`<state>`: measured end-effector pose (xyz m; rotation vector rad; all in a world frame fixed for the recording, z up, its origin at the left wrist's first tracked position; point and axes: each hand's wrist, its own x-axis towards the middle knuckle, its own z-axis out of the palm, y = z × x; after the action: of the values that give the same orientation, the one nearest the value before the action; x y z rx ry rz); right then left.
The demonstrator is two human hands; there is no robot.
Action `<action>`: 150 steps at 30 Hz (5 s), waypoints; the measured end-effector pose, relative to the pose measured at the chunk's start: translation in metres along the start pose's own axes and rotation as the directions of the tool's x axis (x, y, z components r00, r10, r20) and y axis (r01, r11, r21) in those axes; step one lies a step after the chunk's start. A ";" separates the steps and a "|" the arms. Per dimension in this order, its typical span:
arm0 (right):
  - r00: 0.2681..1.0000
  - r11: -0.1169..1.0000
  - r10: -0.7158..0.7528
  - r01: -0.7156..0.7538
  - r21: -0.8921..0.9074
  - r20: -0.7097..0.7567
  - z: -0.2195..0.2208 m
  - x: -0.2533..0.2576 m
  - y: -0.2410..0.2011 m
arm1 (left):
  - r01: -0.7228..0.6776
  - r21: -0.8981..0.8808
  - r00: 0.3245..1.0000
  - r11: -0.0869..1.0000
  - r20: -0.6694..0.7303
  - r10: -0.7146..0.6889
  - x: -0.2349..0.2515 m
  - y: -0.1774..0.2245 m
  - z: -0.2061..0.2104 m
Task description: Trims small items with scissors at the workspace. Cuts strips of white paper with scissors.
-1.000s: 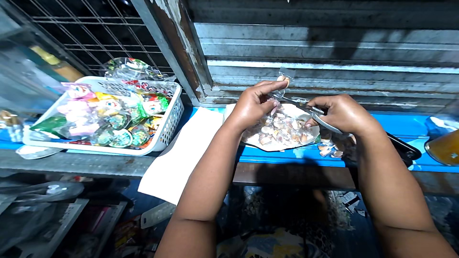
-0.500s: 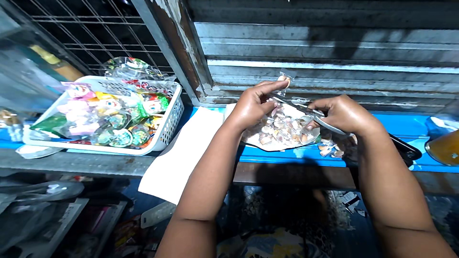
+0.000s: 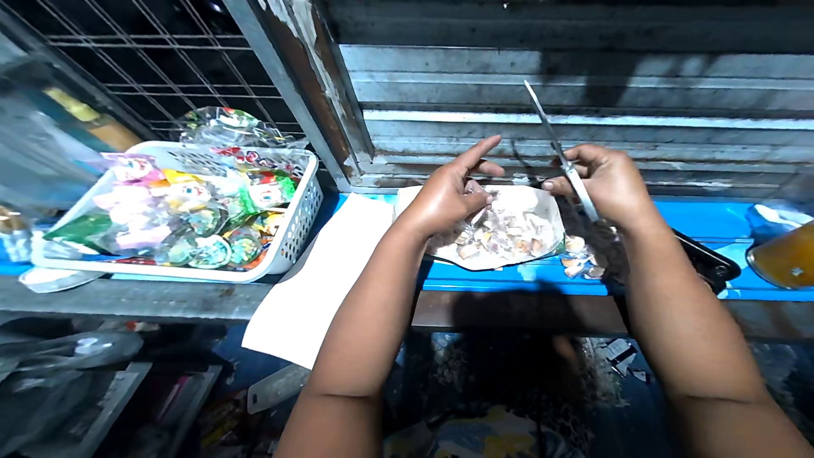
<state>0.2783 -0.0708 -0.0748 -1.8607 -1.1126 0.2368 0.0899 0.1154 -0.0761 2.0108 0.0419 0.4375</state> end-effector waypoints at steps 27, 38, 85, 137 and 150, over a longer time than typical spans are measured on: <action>0.991 0.909 -0.127 0.131 0.396 -0.034 0.063 -0.024 -0.011 | -0.178 -0.155 0.949 0.972 -0.289 0.128 0.002 0.001 0.038; 0.998 0.823 -0.058 0.039 0.567 0.015 0.067 -0.028 -0.015 | -0.289 -0.238 0.935 0.927 -0.279 0.219 0.000 -0.002 0.043; 0.965 0.991 -0.129 0.132 0.002 0.229 -0.011 0.004 0.013 | -0.142 -0.133 0.958 0.981 -0.266 0.103 -0.002 -0.001 -0.013; 0.919 0.960 -0.155 0.227 -0.166 0.363 -0.010 0.000 0.012 | -0.095 -0.060 0.995 0.994 0.005 0.095 -0.002 -0.002 -0.004; 0.915 0.952 -0.159 0.242 -0.189 0.371 -0.012 0.000 0.011 | -0.076 -0.064 0.997 0.995 0.017 0.077 -0.002 -0.001 -0.004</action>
<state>0.2916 -0.0801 -0.0772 -1.9340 -1.6311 0.3421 0.0869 0.1188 -0.0764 1.9585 -0.0607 0.4619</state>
